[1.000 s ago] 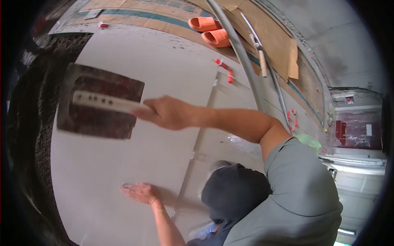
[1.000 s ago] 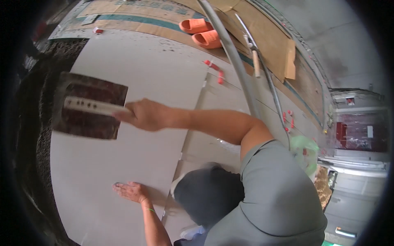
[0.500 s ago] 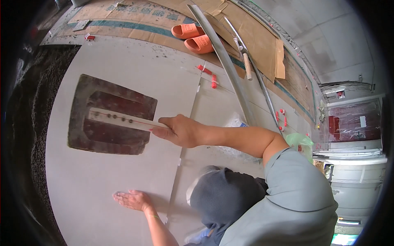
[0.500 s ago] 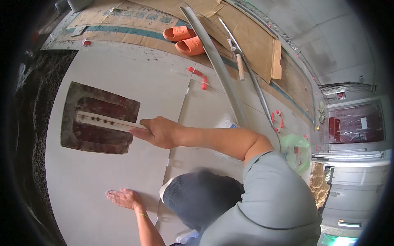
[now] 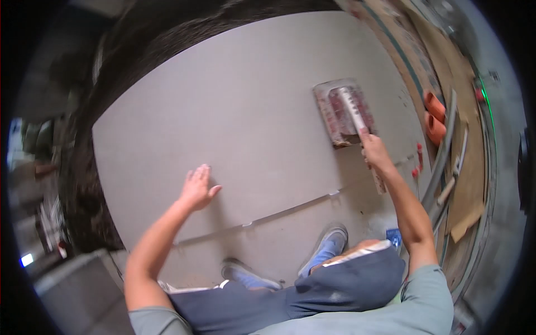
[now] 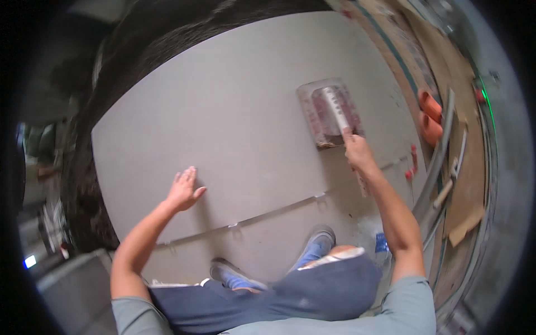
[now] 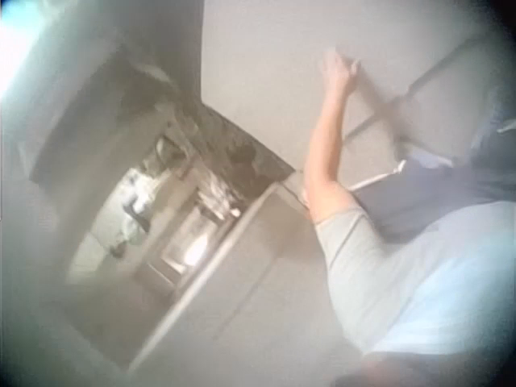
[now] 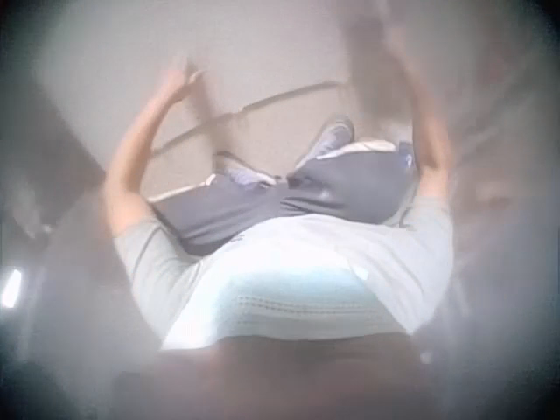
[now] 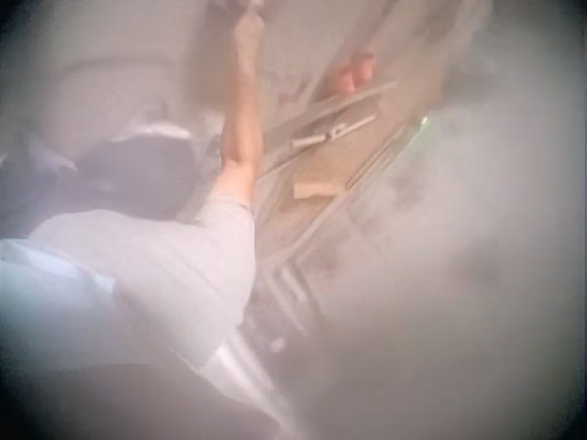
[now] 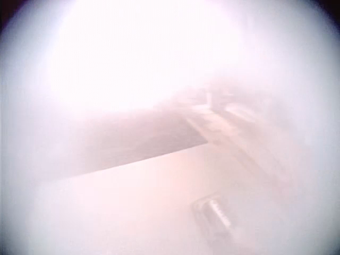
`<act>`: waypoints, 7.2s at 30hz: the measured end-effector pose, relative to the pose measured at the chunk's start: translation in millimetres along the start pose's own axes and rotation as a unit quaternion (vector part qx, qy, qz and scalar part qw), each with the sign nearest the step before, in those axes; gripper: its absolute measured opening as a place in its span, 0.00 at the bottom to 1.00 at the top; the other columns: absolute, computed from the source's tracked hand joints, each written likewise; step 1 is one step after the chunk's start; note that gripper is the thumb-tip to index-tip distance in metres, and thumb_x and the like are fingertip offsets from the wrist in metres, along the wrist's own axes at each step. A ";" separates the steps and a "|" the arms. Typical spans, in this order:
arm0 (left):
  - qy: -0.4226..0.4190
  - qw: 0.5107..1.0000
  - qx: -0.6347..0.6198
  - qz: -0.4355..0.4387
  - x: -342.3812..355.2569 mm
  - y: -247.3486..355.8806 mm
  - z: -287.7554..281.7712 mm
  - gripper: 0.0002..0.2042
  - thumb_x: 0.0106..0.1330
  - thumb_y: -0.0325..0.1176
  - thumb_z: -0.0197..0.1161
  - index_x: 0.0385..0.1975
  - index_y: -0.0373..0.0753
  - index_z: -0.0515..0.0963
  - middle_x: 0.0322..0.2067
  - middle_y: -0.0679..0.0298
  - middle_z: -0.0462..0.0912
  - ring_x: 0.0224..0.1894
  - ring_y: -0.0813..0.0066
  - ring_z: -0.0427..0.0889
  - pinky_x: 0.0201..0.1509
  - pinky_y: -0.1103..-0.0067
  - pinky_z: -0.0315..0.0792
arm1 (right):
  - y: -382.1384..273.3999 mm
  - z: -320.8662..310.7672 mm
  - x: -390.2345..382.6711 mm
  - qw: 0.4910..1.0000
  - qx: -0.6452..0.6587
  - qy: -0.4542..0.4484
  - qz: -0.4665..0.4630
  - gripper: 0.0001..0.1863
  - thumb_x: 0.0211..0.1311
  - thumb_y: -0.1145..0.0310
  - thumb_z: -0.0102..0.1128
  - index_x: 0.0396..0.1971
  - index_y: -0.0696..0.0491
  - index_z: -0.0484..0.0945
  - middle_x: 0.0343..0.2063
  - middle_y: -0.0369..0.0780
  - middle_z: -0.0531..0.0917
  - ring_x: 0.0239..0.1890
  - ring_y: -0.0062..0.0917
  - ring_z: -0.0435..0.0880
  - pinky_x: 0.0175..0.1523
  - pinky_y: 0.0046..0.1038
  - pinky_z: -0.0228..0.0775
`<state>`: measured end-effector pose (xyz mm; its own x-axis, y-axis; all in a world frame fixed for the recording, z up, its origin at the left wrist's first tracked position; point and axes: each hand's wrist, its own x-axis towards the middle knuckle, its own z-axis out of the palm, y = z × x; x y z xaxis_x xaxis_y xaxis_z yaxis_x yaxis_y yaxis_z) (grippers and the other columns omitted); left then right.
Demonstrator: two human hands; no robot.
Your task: The person places a large ceramic tile onto a bed of mortar, then uses a rubber mallet to tap it into place. They use a trowel to smooth the surface and ensure proper adhesion.
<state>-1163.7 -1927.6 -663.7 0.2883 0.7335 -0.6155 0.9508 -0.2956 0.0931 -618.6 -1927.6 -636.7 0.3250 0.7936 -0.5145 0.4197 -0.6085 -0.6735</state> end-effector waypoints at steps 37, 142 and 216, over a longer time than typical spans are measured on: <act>0.360 0.834 -0.252 -0.334 -116.7 -141.9 206.5 0.50 0.61 0.65 0.53 0.71 0.27 0.50 0.73 0.45 0.46 0.77 0.50 0.40 0.78 0.59 0.35 | -261.5 377.1 -44.4 0.912 -0.213 -0.346 -0.064 0.32 0.70 0.35 0.42 0.24 0.52 0.67 0.13 0.31 0.64 0.10 0.18 0.64 0.15 0.25 0.58; 0.345 0.553 -0.308 -0.693 -176.4 -264.2 226.2 0.34 0.68 0.47 0.49 0.66 0.25 0.58 0.72 0.44 0.50 0.76 0.49 0.45 0.76 0.57 0.41 | -347.0 702.5 -217.7 0.723 -0.467 -0.363 -0.356 0.30 0.73 0.41 0.42 0.25 0.54 0.71 0.16 0.33 0.70 0.16 0.19 0.69 0.22 0.26 0.63; 0.326 0.569 -0.276 -0.703 -179.1 -253.4 240.6 0.40 0.66 0.50 0.49 0.67 0.20 0.50 0.71 0.36 0.47 0.74 0.39 0.44 0.75 0.53 0.42 | -511.0 698.7 -281.1 0.806 -0.331 -0.420 -0.254 0.32 0.71 0.38 0.42 0.23 0.54 0.70 0.12 0.31 0.68 0.13 0.18 0.66 0.17 0.26 0.59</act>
<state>-1483.5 -2131.3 -765.3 -0.9910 0.1327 0.0192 0.1338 0.9686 0.2098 -1516.5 -1837.7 -518.8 -0.6034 0.4937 -0.6262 0.7680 0.1483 -0.6231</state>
